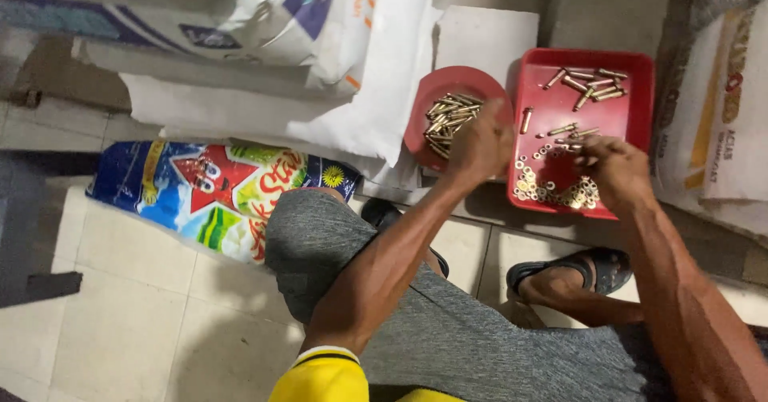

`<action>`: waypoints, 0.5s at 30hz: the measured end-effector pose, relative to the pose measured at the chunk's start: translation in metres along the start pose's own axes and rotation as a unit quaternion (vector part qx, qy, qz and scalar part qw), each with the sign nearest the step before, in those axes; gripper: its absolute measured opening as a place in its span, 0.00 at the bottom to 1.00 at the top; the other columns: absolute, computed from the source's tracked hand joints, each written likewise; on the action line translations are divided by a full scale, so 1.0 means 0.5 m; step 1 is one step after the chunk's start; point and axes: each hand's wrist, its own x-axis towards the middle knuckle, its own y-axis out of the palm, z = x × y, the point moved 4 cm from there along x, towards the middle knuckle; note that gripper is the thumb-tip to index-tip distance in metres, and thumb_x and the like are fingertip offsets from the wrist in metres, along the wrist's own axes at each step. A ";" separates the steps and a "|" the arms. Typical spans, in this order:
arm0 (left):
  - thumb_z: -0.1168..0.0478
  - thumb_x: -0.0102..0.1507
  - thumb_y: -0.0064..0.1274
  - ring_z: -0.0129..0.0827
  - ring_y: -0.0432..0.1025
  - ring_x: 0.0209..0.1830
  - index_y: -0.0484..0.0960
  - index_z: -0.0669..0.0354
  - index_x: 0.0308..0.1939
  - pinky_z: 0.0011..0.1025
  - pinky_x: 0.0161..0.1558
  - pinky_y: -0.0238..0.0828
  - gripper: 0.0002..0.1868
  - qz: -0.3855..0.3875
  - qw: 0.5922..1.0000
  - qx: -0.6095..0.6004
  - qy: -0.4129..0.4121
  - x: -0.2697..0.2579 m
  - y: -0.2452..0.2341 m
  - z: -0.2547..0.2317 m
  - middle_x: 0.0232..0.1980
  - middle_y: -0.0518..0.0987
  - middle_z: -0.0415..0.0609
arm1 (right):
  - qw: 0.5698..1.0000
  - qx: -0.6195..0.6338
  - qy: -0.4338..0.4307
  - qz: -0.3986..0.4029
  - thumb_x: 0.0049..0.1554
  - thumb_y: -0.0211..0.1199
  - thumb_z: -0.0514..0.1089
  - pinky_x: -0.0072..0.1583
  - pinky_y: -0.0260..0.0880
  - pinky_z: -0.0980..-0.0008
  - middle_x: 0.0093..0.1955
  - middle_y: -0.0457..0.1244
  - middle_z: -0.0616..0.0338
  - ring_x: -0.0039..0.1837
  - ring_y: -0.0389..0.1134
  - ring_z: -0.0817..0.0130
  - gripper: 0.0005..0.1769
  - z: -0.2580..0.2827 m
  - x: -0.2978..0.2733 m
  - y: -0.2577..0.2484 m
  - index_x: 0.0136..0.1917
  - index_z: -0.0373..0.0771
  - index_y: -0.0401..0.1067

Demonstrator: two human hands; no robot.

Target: Assembling small hardware components by threading metal washers onto bolts.

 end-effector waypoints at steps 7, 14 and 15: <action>0.51 0.63 0.47 0.36 0.82 0.33 0.70 0.64 0.67 0.33 0.39 0.82 0.31 -0.162 0.968 -0.173 -0.085 0.004 -0.169 -0.064 0.60 0.81 0.62 | 0.973 -0.038 -0.229 -0.006 0.69 0.54 0.31 0.43 0.82 0.69 0.68 0.50 0.40 0.63 0.78 0.56 0.26 0.048 0.062 0.056 0.77 0.30 0.54; 0.57 0.65 0.50 0.40 0.83 0.32 0.78 0.60 0.60 0.38 0.44 0.81 0.21 -0.183 0.960 -0.210 -0.013 -0.012 -0.155 -0.074 0.38 0.86 0.58 | 0.742 -0.466 -0.443 0.188 0.53 0.69 0.37 0.47 0.73 0.58 0.50 0.69 0.48 0.50 0.72 0.49 0.16 -0.074 0.053 0.259 0.57 0.40 0.78; 0.56 0.63 0.52 0.40 0.84 0.34 0.80 0.57 0.58 0.37 0.44 0.82 0.20 -0.184 0.964 -0.190 -0.009 -0.009 -0.148 -0.071 0.34 0.86 0.53 | 0.640 -0.529 -0.524 0.189 0.49 0.70 0.43 0.54 0.75 0.50 0.53 0.68 0.45 0.54 0.70 0.40 0.19 -0.098 0.057 0.274 0.54 0.38 0.79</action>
